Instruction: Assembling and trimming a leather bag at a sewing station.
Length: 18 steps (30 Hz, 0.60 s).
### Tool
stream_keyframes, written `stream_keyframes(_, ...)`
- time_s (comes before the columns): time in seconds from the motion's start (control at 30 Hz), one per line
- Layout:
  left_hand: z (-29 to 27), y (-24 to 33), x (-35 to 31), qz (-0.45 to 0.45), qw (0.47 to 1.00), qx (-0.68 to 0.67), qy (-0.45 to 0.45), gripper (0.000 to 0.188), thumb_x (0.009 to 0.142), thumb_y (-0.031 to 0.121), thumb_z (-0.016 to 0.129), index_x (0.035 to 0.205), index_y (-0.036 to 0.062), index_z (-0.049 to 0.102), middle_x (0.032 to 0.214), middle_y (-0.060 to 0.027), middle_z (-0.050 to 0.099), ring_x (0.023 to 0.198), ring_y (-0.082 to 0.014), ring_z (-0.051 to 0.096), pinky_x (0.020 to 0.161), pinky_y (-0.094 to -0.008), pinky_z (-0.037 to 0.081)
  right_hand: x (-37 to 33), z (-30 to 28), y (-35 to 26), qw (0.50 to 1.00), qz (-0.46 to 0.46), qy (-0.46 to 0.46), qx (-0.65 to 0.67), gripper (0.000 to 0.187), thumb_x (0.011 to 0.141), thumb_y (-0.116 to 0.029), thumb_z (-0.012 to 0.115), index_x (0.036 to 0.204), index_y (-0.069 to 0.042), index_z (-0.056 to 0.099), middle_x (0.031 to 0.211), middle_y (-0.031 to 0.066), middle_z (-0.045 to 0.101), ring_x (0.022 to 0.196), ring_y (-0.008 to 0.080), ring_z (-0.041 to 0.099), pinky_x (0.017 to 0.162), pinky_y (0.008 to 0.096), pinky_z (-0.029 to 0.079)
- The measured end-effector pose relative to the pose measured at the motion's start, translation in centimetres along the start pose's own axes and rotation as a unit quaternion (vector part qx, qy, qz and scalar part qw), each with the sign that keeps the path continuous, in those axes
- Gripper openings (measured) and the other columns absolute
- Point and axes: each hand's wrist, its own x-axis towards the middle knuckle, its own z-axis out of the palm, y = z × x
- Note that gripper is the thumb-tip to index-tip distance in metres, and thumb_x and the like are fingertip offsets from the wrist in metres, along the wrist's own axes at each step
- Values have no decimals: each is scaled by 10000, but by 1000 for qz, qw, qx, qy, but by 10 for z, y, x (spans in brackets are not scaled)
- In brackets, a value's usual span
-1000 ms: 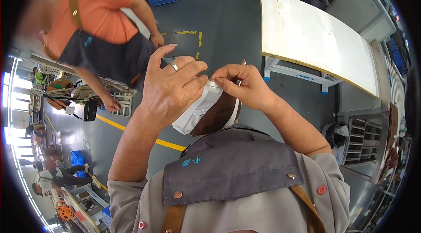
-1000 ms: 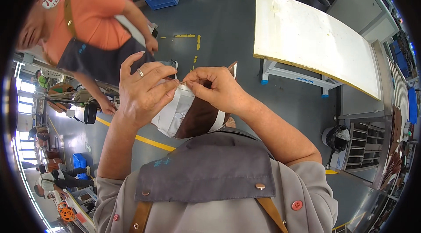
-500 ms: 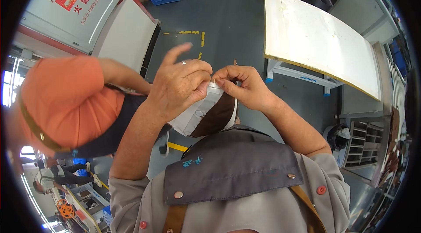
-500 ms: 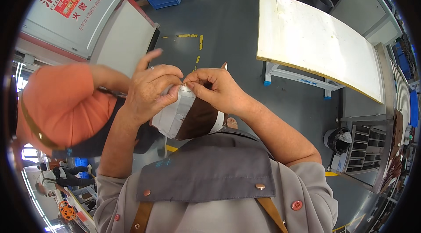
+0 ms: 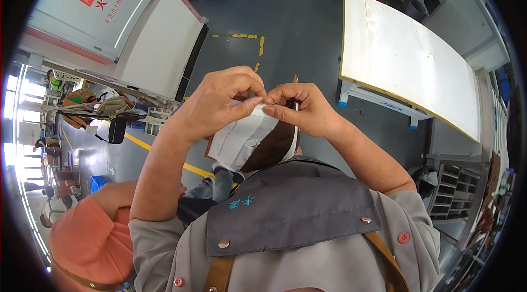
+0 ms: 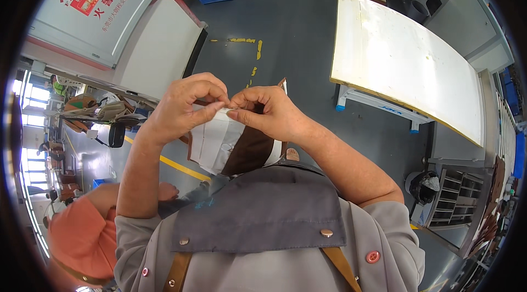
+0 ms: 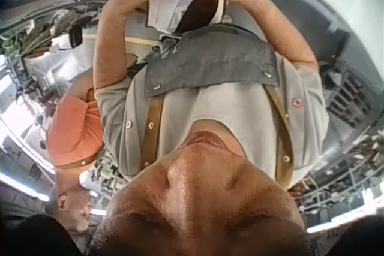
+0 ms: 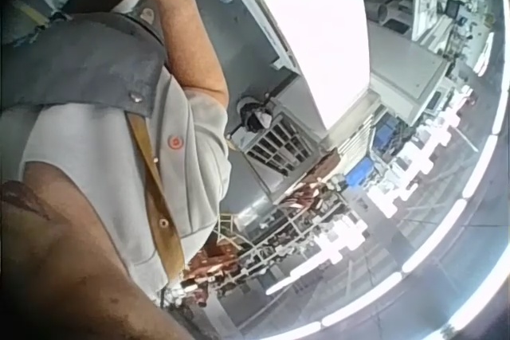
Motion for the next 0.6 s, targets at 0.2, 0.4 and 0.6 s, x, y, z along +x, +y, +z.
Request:
stream_keyframes(0.2, -7, 3, 7, 15, 997, 79, 7, 188, 818, 87, 786, 963, -9, 715, 960, -71, 657, 800, -208, 656, 714, -329, 542, 13, -8, 4, 1000, -19, -15, 18, 156, 973, -146, 728, 1046, -8, 723, 840, -49, 659, 741, 17, 512, 658, 215, 423)
stream_keyframes(0.4, -5, 0, 16, 116, 943, 309, 32, 141, 830, 129, 753, 922, 24, 727, 957, -48, 670, 873, -248, 646, 784, -370, 521, 27, -20, 9, 1000, -10, -19, 13, 166, 985, -157, 716, 1058, -8, 719, 819, -60, 648, 707, 6, 486, 625, 213, 413)
stream_keyframes(0.6, -6, -8, 21, 80, 962, 260, 35, 62, 861, 92, 684, 842, 34, 671, 968, -54, 661, 835, -277, 621, 767, -392, 498, 35, -25, 12, 999, -16, -37, 13, 174, 987, -176, 717, 1038, -9, 719, 780, -72, 620, 684, 1, 460, 604, 213, 392)
